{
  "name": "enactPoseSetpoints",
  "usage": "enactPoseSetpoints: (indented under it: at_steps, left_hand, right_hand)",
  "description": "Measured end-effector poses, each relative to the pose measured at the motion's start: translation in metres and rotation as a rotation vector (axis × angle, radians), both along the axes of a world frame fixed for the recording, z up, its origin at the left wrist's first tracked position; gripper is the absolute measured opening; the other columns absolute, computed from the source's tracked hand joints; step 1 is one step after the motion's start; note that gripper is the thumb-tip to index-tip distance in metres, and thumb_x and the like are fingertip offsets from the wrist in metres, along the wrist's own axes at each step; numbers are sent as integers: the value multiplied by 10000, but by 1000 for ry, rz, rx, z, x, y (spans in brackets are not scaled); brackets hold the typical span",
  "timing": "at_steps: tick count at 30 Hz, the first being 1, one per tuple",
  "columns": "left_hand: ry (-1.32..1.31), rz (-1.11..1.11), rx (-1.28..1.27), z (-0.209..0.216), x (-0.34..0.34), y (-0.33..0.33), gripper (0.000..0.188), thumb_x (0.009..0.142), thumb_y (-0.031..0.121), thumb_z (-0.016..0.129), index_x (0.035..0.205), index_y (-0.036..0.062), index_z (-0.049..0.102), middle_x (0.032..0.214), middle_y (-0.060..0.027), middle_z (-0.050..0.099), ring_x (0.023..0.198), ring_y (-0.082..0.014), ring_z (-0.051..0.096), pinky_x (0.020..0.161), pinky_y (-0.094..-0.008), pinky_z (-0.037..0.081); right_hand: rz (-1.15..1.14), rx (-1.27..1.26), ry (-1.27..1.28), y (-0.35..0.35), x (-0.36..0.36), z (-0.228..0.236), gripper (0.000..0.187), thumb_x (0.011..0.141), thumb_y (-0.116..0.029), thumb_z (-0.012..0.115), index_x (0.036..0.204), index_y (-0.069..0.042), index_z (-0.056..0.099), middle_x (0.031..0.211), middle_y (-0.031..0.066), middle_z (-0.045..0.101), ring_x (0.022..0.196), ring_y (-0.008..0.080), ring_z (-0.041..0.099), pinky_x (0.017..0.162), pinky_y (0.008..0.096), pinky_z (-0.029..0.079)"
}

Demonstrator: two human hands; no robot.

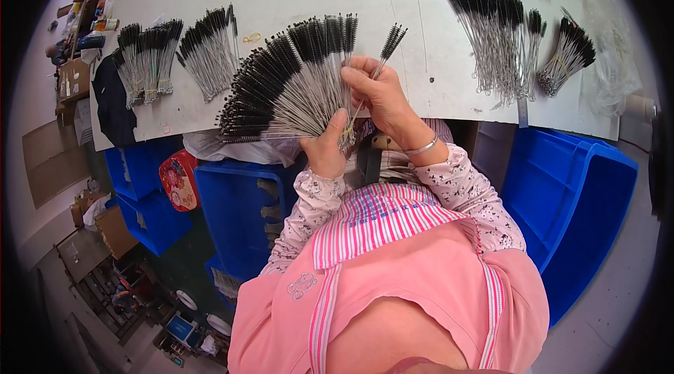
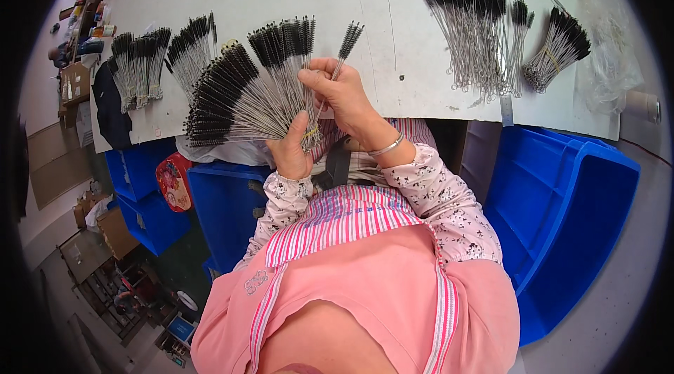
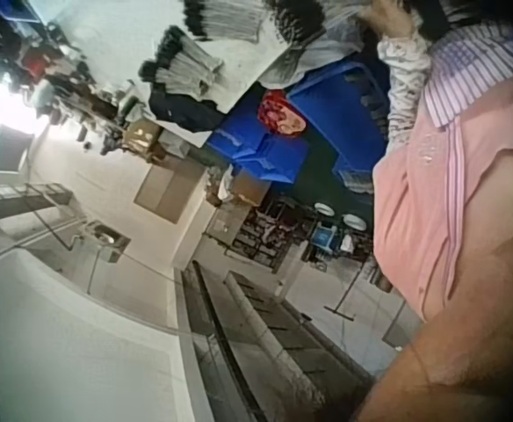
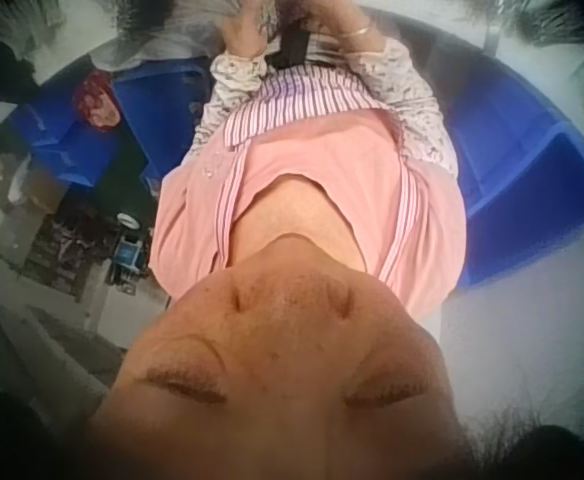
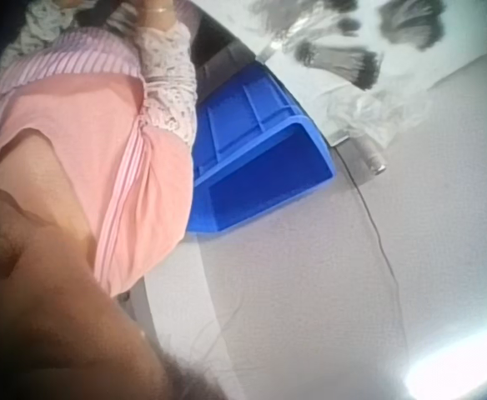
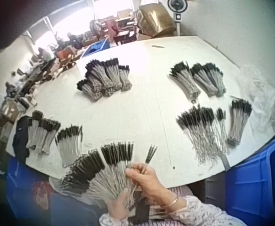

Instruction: The person gathers bundles of thin metal rods with black tips from a table and a blue bin. They align the rods by hand and secure them with rubber bands, placing the finished bundles back on the table.

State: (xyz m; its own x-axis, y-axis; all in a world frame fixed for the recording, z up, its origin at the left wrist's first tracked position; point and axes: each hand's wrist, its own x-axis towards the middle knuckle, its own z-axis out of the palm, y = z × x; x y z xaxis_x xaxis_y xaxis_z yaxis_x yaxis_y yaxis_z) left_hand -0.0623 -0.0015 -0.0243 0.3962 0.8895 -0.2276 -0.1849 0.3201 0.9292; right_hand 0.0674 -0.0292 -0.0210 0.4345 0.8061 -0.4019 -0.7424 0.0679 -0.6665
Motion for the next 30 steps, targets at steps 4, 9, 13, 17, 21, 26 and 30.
enactPoseSetpoints:
  at_steps: [4, 9, 13, 17, 21, 26, 30]
  left_hand:
    - [11, 13, 103, 3, 5, -2, 325, 812, 30, 657, 1117, -40, 571, 1104, -85, 612, 962, -172, 592, 875, -303, 457]
    - [-11, -22, -94, 0, -2, 3, 448, 796, 2, 668, 1215, -2, 509, 1163, -94, 576, 1010, -196, 582, 893, -344, 480]
    - [15, 57, -57, 7, 6, -2, 306, 820, 25, 650, 1109, -45, 580, 1092, -86, 617, 946, -161, 595, 839, -304, 477]
    - [-32, 37, -82, 6, 6, 0, 315, 817, 20, 650, 1116, -41, 573, 1091, -90, 615, 934, -158, 597, 828, -300, 482]
    - [-72, 36, -110, 13, 10, -1, 324, 821, 24, 644, 1129, -33, 562, 1089, -91, 612, 931, -159, 600, 823, -299, 489]
    - [-48, -67, -56, 12, 7, 4, 338, 825, 32, 626, 1147, -32, 545, 1093, -95, 605, 943, -169, 607, 814, -311, 509]
    - [-130, -46, -169, 22, 13, 0, 360, 821, 51, 619, 1163, -25, 534, 1098, -98, 599, 935, -179, 615, 796, -321, 523]
  right_hand:
    - [-2, 83, 70, -1, 3, -10, 153, 836, -173, 703, 860, -59, 604, 663, -40, 534, 535, 48, 457, 498, 194, 389]
    - [12, 94, 112, -3, 8, -15, 134, 875, -178, 655, 912, -53, 626, 731, -33, 558, 607, 47, 468, 556, 204, 393]
    - [29, 102, 48, -3, 9, -19, 144, 888, -190, 634, 895, -47, 623, 738, -24, 558, 605, 52, 463, 547, 209, 381]
    - [15, 156, 185, -7, 12, -19, 162, 871, -206, 635, 889, -47, 609, 728, -17, 551, 605, 62, 461, 537, 209, 363]
    - [-61, 125, 220, -5, 9, -3, 149, 845, -201, 640, 865, -67, 579, 695, -16, 523, 601, 63, 452, 523, 210, 351]
    - [-40, -20, 67, -6, 13, 6, 111, 823, -174, 625, 855, -84, 568, 682, -37, 509, 551, 30, 413, 475, 190, 306]
    - [-17, -65, 87, -7, 17, 13, 87, 792, -146, 631, 828, -94, 570, 665, -58, 497, 493, 4, 357, 431, 183, 239]
